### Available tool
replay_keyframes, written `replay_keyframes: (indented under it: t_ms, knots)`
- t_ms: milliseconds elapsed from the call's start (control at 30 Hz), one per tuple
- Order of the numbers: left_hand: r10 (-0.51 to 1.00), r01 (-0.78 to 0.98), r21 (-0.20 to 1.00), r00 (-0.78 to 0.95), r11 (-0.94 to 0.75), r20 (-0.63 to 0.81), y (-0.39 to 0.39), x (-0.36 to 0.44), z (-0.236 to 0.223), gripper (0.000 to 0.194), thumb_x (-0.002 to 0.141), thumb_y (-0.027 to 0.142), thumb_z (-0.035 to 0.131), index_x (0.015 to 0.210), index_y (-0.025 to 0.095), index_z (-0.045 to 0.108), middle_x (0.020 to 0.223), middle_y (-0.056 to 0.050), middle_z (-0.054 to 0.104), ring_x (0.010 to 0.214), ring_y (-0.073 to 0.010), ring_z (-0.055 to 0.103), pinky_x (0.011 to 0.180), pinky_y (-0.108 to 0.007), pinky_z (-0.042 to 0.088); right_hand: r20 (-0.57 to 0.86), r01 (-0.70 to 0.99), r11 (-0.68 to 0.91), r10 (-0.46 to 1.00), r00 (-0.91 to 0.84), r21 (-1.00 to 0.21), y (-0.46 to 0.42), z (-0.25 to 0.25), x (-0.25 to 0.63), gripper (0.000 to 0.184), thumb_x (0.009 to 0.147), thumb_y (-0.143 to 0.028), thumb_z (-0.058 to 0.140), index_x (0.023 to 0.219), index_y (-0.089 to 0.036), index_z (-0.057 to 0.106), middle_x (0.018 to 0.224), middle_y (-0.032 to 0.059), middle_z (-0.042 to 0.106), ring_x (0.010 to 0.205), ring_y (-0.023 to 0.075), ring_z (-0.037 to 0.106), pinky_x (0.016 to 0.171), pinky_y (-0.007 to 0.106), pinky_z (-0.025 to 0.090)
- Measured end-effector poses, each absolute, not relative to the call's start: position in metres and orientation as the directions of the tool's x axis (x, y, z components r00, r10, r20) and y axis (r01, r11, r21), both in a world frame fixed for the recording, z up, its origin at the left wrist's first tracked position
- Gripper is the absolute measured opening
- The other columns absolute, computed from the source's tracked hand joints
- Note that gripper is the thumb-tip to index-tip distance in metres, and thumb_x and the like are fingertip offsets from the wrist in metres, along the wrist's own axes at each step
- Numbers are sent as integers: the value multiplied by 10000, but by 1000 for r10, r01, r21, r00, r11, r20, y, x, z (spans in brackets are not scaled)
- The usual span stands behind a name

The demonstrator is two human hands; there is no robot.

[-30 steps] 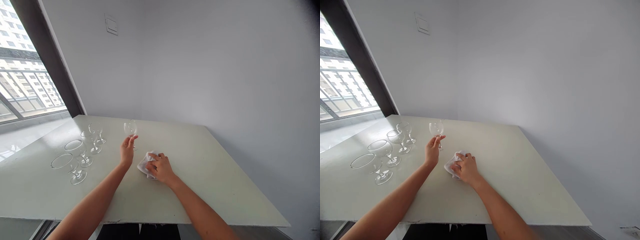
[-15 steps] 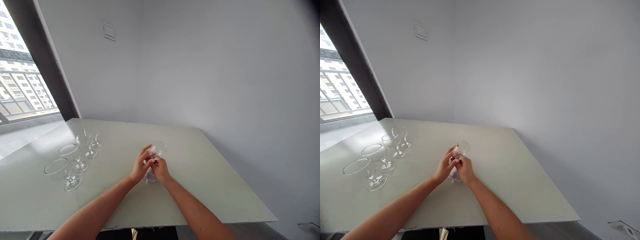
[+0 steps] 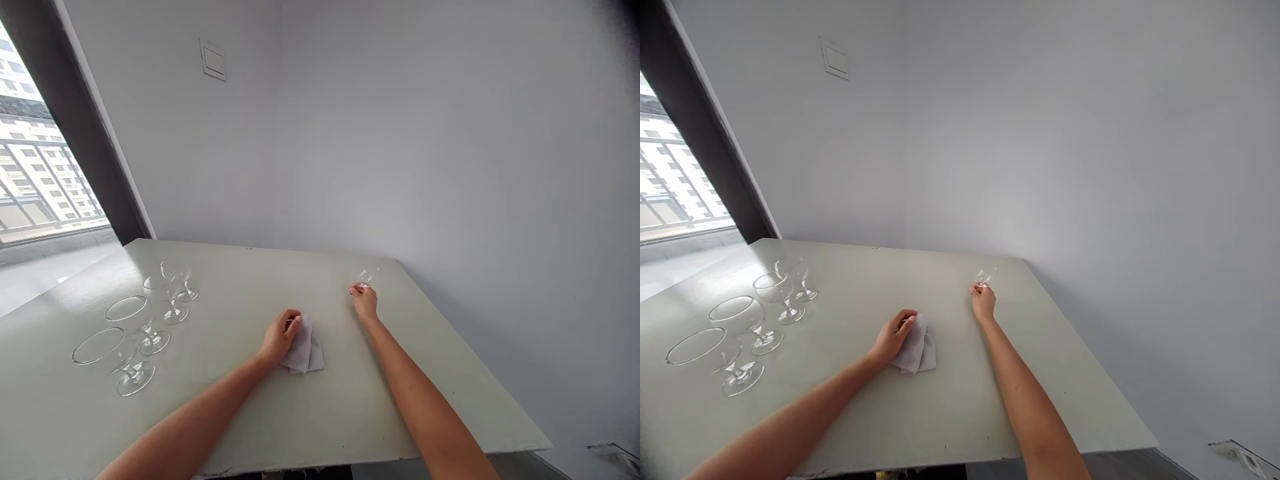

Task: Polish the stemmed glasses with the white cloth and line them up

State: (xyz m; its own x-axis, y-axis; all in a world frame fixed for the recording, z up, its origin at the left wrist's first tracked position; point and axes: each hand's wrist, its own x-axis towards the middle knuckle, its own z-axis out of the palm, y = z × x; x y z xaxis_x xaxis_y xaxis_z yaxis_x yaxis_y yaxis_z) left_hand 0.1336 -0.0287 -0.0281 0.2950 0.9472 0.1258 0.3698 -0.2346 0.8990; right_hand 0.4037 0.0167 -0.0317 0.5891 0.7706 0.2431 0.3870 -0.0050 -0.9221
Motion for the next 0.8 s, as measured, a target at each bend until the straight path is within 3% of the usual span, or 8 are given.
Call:
replay_keyframes:
  t_ms: [233, 433, 733, 800]
  knots:
    - [954, 374, 904, 282, -207, 102, -26, 133, -32, 359, 849, 463, 397, 1002, 207, 597, 988, -50, 660, 883, -173, 605, 786, -287, 450, 215, 492, -254, 671, 710, -833, 51, -44, 449, 61, 657, -202, 559, 681, -179, 610, 696, 52, 662, 689, 197, 608, 655, 276, 398]
    - [955, 342, 916, 274, -207, 113, -28, 135, -32, 320, 845, 434, 412, 967, 210, 604, 1003, -45, 648, 874, -160, 601, 798, -283, 448, 190, 504, -429, 589, 785, -749, 49, -48, 485, 127, 670, -175, 571, 776, -162, 641, 805, 97, 675, 783, 223, 626, 700, 296, 421]
    - [973, 215, 965, 206, -148, 104, -26, 138, -38, 295, 818, 425, 464, 931, 201, 619, 967, -49, 651, 824, -156, 609, 746, -282, 464, 171, 473, -515, 527, 833, -715, 41, -48, 519, 84, 655, -169, 582, 736, -153, 598, 776, 106, 642, 834, 276, 621, 764, 379, 437]
    - [979, 200, 970, 180, -137, 101, -25, 139, -39, 287, 814, 418, 469, 919, 198, 620, 933, -45, 655, 797, -154, 612, 714, -279, 473, 175, 471, -500, 529, 831, -727, 38, -51, 519, 145, 632, -187, 608, 772, -153, 588, 791, 104, 634, 843, 283, 616, 777, 388, 438]
